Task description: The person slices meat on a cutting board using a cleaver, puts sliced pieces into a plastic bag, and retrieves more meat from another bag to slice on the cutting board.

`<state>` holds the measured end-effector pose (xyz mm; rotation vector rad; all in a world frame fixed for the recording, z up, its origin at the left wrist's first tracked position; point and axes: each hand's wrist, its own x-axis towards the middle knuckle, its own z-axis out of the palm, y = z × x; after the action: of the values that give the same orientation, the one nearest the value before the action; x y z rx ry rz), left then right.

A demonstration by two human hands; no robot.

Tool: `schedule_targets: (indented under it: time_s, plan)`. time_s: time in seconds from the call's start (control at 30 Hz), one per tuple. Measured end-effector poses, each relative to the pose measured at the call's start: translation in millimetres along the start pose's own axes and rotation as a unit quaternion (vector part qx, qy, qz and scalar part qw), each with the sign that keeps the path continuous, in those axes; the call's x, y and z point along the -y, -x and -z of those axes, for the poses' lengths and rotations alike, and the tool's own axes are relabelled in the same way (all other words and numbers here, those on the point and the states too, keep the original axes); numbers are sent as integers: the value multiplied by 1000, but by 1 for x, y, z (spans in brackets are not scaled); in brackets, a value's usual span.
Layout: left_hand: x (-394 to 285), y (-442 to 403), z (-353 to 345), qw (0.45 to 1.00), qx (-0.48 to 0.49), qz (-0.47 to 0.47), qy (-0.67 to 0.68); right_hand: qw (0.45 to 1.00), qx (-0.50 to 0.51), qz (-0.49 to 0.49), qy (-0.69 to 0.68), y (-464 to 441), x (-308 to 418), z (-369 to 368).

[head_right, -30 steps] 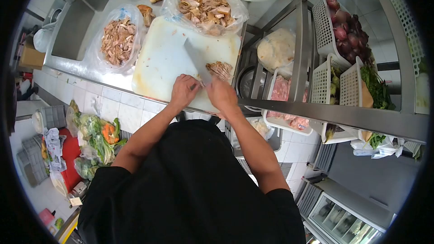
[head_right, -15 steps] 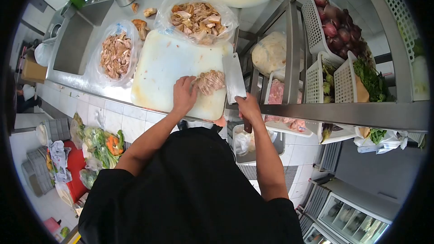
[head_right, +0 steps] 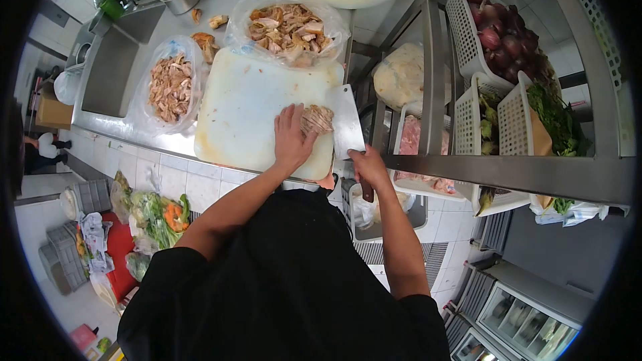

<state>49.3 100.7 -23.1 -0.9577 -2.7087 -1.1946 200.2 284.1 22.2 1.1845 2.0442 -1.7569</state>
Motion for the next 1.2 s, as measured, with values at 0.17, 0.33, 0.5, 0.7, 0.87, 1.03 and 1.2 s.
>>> schedule_targets:
  time_s: [0.17,0.33,0.5,0.7,0.87,1.03,1.2]
  plan:
    - [-15,-10,-13,1000,-1,10,8,1000,12,3,11,9,4,-12]
    - [-26,-20,-23,1000,-7,30,4,999,22,7,35,9,7,-30]
    - [-14,-24,-35,995,-74,21,65,998,52,9,-18,11,7,-61]
    - [1,-37,14,974,-134,71,170,997,70,-6,-8,28,65,-108]
    - [42,-83,109,959,-262,59,95,980,94,157,78,11,137,-169]
    - [137,-135,222,923,-331,110,159,948,106,242,176,6,204,-209]
    - [292,-122,277,915,-182,283,223,971,85,172,140,5,171,-181]
